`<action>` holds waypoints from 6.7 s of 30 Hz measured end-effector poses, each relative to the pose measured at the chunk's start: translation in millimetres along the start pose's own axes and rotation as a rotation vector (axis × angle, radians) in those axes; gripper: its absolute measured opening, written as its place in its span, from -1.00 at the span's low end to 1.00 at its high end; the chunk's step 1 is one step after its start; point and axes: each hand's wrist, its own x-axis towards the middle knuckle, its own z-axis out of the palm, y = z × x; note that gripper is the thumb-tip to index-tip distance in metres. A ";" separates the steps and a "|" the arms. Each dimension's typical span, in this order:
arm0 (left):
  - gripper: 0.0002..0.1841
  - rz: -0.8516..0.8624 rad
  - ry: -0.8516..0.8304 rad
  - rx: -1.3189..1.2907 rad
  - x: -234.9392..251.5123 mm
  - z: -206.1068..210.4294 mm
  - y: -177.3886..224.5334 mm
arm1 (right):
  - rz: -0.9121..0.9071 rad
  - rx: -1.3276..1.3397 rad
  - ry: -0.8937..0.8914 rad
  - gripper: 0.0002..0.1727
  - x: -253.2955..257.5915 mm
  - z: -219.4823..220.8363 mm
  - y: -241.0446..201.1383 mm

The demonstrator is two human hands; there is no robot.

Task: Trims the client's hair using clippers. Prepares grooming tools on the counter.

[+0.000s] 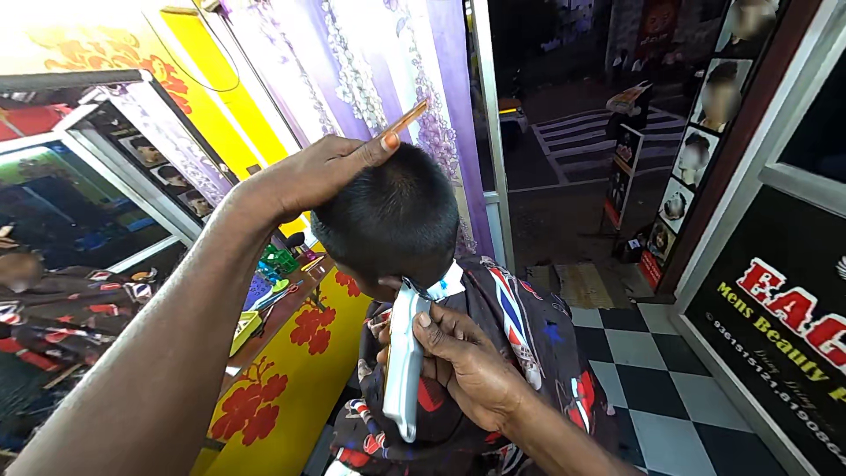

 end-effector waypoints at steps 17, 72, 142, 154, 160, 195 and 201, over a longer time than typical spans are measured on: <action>-0.26 -0.043 -0.012 -0.067 13.2 3.1 -12.0 | 0.079 -0.030 0.078 -0.75 0.5 -5.1 -11.9; 0.03 0.309 -0.135 -0.015 45.9 -5.3 -57.6 | -0.450 -1.069 0.758 -0.47 -14.0 40.7 30.6; 0.04 0.277 -0.107 0.119 41.3 -7.7 -53.1 | -0.555 -1.481 0.487 -0.42 8.4 40.3 20.6; 0.06 0.288 -0.108 0.143 41.7 -10.6 -52.4 | -0.448 -1.131 0.521 -0.15 -3.1 57.4 51.8; 0.12 0.326 -0.143 0.120 45.0 -12.9 -52.3 | -0.337 -1.642 1.006 -0.40 29.3 98.8 71.9; 0.15 0.381 -0.148 0.160 67.9 -7.1 -51.3 | -0.463 -1.621 1.240 -0.53 60.6 80.8 71.7; 0.14 0.395 -0.136 0.172 67.0 -6.6 -52.2 | -0.476 -1.579 1.242 -0.51 58.8 79.8 72.7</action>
